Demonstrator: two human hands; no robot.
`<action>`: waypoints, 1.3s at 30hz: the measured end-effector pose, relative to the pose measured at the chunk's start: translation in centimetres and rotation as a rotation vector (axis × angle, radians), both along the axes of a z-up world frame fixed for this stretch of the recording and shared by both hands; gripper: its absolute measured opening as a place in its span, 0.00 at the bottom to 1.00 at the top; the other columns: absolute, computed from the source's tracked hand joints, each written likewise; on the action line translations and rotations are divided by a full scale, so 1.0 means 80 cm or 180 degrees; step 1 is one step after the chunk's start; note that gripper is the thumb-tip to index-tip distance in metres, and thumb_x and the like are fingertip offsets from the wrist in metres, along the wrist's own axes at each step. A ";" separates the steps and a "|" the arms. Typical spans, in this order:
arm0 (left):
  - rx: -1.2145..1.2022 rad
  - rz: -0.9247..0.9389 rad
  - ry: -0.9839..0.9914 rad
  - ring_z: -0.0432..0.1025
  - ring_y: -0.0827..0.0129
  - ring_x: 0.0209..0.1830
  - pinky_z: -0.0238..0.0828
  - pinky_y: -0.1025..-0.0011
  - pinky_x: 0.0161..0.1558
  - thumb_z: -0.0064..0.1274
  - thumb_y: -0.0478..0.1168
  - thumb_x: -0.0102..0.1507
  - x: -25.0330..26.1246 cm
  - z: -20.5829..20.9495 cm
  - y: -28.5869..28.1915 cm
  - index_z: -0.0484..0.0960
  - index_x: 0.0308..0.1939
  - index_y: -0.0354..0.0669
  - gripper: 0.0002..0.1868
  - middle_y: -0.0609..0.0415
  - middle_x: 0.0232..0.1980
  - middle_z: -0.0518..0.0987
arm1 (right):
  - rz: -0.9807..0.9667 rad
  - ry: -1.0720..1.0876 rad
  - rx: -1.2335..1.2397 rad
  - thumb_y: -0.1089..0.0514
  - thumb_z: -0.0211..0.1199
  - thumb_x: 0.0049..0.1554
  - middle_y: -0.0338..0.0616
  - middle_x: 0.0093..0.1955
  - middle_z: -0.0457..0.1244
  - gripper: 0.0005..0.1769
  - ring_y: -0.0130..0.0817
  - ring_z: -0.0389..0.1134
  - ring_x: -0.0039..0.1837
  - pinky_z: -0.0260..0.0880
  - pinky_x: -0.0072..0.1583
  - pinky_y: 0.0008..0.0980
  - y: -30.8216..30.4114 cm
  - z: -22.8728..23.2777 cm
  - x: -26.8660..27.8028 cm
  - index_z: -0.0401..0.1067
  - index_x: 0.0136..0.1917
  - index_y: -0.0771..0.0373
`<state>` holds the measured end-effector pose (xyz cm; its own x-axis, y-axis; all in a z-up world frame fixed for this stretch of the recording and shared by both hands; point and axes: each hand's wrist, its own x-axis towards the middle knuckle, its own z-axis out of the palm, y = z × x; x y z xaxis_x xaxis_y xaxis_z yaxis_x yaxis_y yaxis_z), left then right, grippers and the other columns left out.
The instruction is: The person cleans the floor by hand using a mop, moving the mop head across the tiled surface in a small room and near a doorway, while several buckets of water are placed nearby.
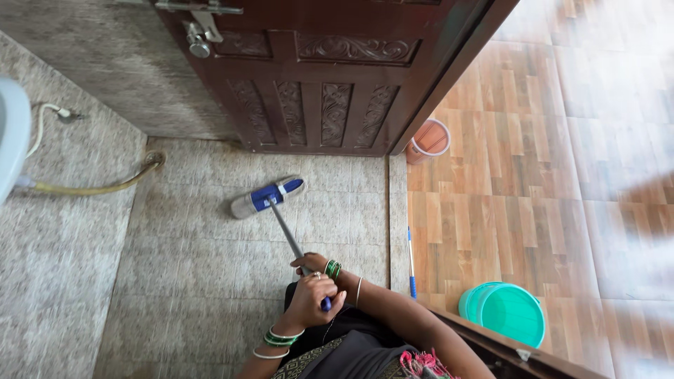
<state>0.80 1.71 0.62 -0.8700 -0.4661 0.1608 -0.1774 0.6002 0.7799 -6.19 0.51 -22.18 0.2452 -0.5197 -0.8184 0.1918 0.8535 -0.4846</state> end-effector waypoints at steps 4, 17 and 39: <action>0.0196 -0.0073 0.0141 0.67 0.60 0.20 0.65 0.63 0.29 0.60 0.37 0.58 -0.026 0.006 0.007 0.67 0.16 0.44 0.20 0.53 0.19 0.69 | -0.0010 -0.0245 -0.0294 0.52 0.71 0.56 0.43 0.34 0.67 0.14 0.31 0.68 0.34 0.70 0.38 0.34 0.014 -0.013 -0.018 0.75 0.35 0.62; 0.0148 0.0283 -0.0175 0.68 0.62 0.20 0.66 0.65 0.30 0.62 0.41 0.58 -0.132 -0.086 -0.080 0.68 0.15 0.44 0.22 0.54 0.18 0.70 | 0.0530 -0.0104 -0.0100 0.56 0.68 0.57 0.39 0.35 0.66 0.10 0.28 0.67 0.33 0.70 0.35 0.32 -0.105 -0.032 -0.129 0.71 0.41 0.62; 0.0460 0.0478 0.0008 0.73 0.56 0.24 0.69 0.59 0.34 0.59 0.49 0.62 -0.358 -0.051 -0.146 0.72 0.17 0.45 0.23 0.52 0.20 0.74 | 0.1036 -0.0739 0.0205 0.57 0.67 0.57 0.40 0.33 0.62 0.48 0.30 0.63 0.29 0.63 0.30 0.30 -0.144 -0.059 -0.375 0.43 0.81 0.54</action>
<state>-27.88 -9.99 -3.46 -0.7886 -0.6090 0.0848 -0.2545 0.4488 0.8566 -36.17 -10.99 -26.89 0.5706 -0.3340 -0.7502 0.0047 0.9148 -0.4038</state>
